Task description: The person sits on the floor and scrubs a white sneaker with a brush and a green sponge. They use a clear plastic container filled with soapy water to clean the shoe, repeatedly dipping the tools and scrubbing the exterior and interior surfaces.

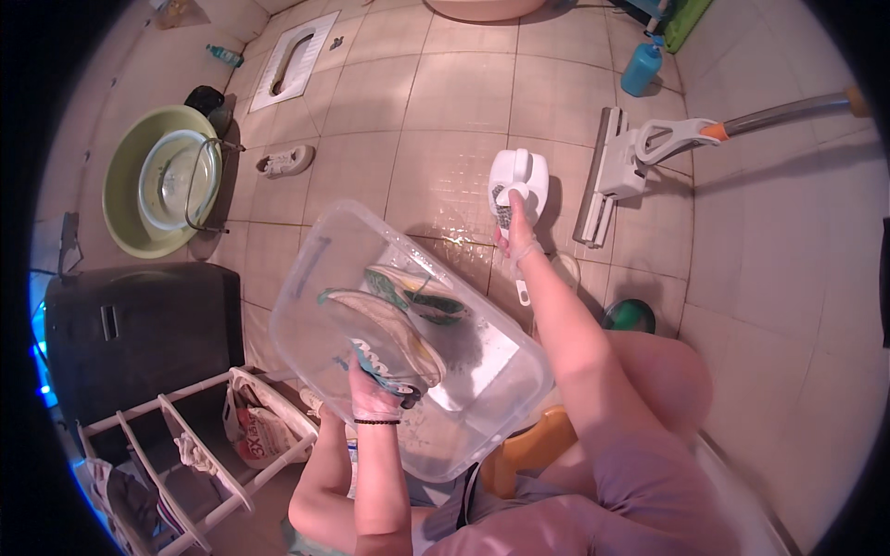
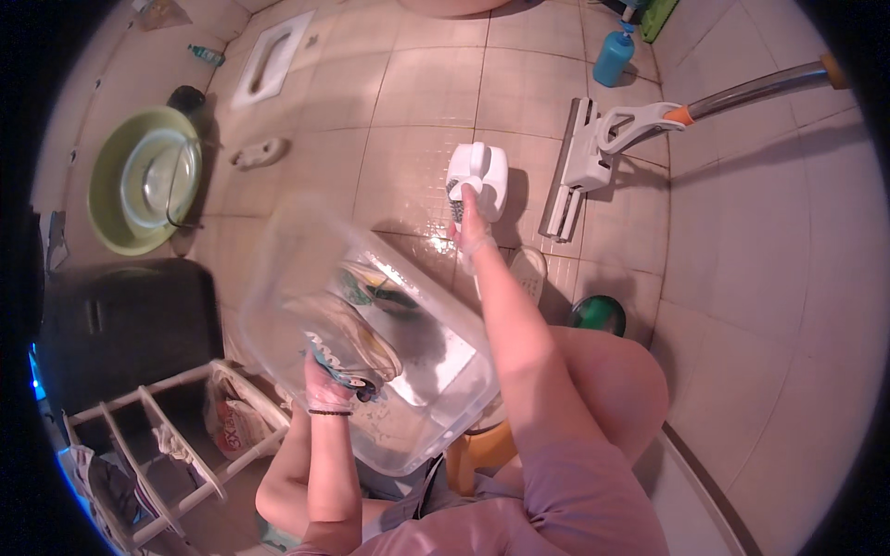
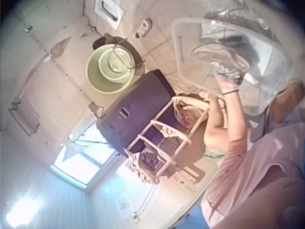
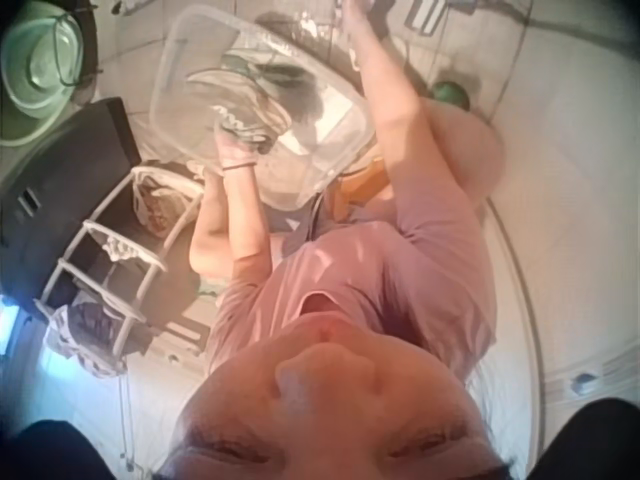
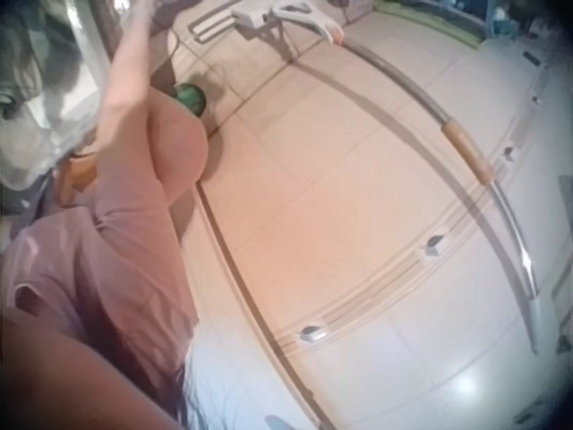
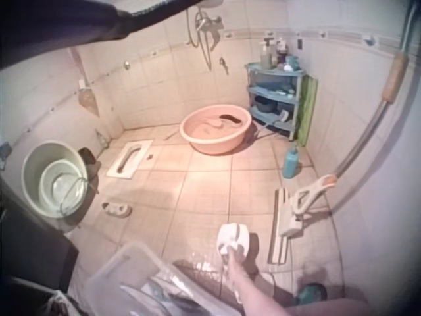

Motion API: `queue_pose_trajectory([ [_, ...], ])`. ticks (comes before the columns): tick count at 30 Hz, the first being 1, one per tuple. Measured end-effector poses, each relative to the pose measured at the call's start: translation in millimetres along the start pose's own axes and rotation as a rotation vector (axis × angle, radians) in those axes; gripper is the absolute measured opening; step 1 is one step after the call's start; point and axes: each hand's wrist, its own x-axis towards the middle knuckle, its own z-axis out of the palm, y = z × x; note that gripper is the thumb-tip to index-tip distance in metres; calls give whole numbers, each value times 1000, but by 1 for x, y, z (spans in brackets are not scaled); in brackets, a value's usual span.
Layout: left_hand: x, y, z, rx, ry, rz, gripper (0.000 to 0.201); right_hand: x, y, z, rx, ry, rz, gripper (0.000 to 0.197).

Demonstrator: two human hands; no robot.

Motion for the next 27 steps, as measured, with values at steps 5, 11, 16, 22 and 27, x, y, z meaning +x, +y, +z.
queue_pose_trajectory([
  [5, -3, -4, 11, 32, 43, -4, 39, 11, 10, 0, 64, -1, 11, 66],
  [11, -2, -8, 7, 23, 62, -13, 38, -8, 12, 3, -3, -156, 89, 73],
  [16, -3, -5, -3, 68, 107, 17, 39, -36, -8, 11, -260, -295, -29, 77],
  [22, -56, 18, -10, -98, -63, 17, 38, -79, -60, 48, -428, -464, -155, 51],
  [27, -127, 25, -2, -74, 46, 169, 44, -175, -45, 106, -753, -535, -964, 38],
])
